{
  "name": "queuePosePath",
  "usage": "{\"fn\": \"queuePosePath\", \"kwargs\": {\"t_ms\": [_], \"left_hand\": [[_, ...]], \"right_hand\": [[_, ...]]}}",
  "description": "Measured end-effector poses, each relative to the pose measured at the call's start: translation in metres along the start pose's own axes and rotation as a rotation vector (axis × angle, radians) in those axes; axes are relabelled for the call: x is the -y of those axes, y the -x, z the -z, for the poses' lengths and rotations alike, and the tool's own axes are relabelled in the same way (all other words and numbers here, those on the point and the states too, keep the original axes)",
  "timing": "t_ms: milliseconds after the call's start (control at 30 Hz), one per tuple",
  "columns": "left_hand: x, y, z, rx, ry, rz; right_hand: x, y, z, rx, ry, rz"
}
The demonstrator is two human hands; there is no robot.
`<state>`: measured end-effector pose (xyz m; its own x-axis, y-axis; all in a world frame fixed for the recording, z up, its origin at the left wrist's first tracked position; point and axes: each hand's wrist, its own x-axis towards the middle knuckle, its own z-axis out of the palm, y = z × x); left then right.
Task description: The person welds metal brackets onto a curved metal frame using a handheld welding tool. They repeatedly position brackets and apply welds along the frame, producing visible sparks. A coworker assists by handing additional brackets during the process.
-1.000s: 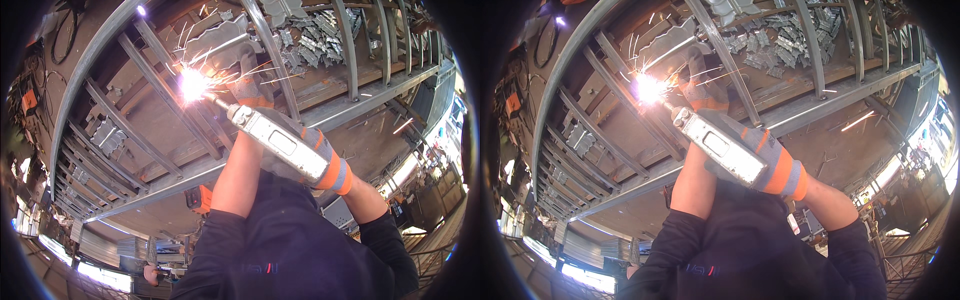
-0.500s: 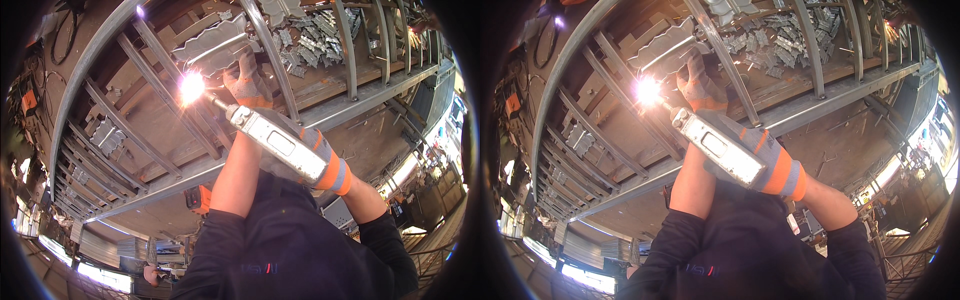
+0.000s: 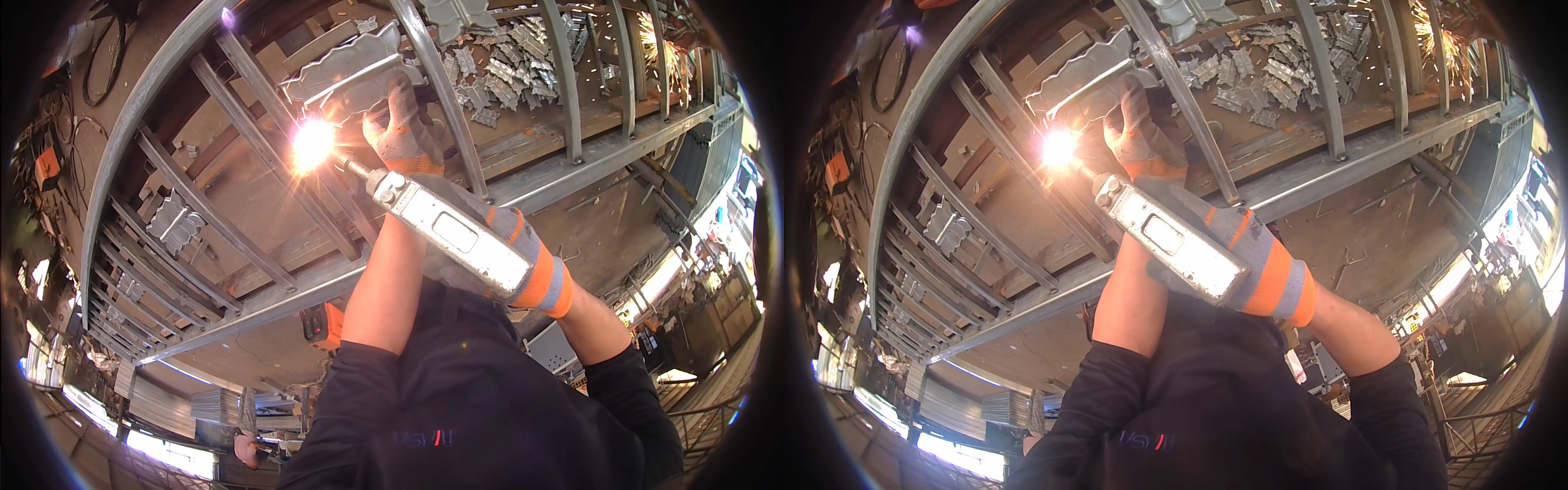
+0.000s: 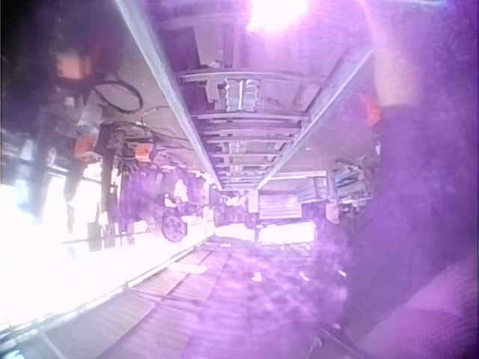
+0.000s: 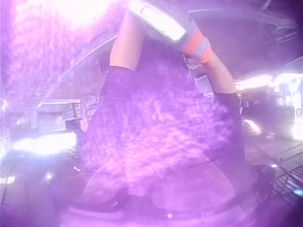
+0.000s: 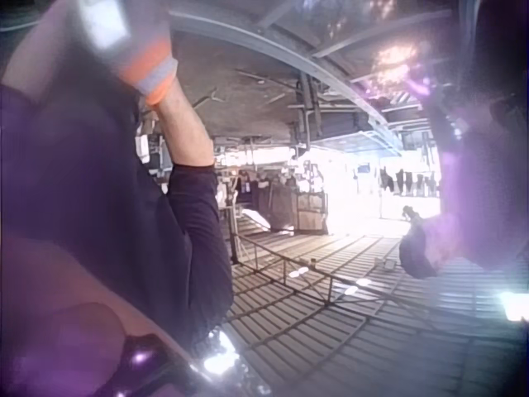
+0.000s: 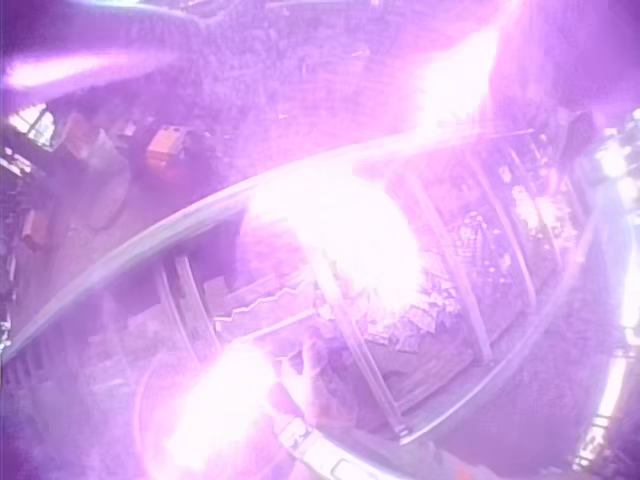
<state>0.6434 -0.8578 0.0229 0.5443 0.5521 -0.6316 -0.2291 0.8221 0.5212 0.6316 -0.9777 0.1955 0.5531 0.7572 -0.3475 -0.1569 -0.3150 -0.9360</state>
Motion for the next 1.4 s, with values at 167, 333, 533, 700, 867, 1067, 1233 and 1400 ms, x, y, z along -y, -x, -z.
{"fn": "queuePosePath", "kwargs": {"t_ms": [167, 333, 533, 700, 867, 1067, 1233, 1400], "left_hand": [[0.009, -0.006, 0.009, 0.003, 0.098, 0.034], [-0.002, -0.013, 0.013, 0.107, 0.228, 0.284], [-0.008, -0.016, 0.007, 0.074, 0.254, 0.511], [-0.014, -0.018, 0.009, 0.018, 0.132, 0.531], [-0.03, -0.015, 0.009, 0.042, 0.063, 0.694], [-0.044, -0.014, 0.01, 0.03, 0.029, 0.81], [-0.04, -0.018, 0.019, 0.057, 0.003, 0.785], [-0.035, -0.019, 0.02, 0.062, -0.034, 0.731]], "right_hand": [[0.0, 0.015, 0.006, 0.017, 0.036, -0.094], [0.018, 0.035, 0.007, -0.134, 0.324, -0.033], [0.035, 0.026, -0.013, -0.366, 0.604, -0.164], [0.027, -0.009, -0.036, -0.479, 0.715, -0.175], [0.033, -0.027, -0.058, -0.593, 0.524, -0.266], [0.031, -0.042, -0.068, -0.576, 0.609, -0.3], [0.022, -0.043, -0.073, -0.516, 0.814, -0.275], [0.015, -0.048, -0.08, -0.587, 0.773, -0.288]]}}
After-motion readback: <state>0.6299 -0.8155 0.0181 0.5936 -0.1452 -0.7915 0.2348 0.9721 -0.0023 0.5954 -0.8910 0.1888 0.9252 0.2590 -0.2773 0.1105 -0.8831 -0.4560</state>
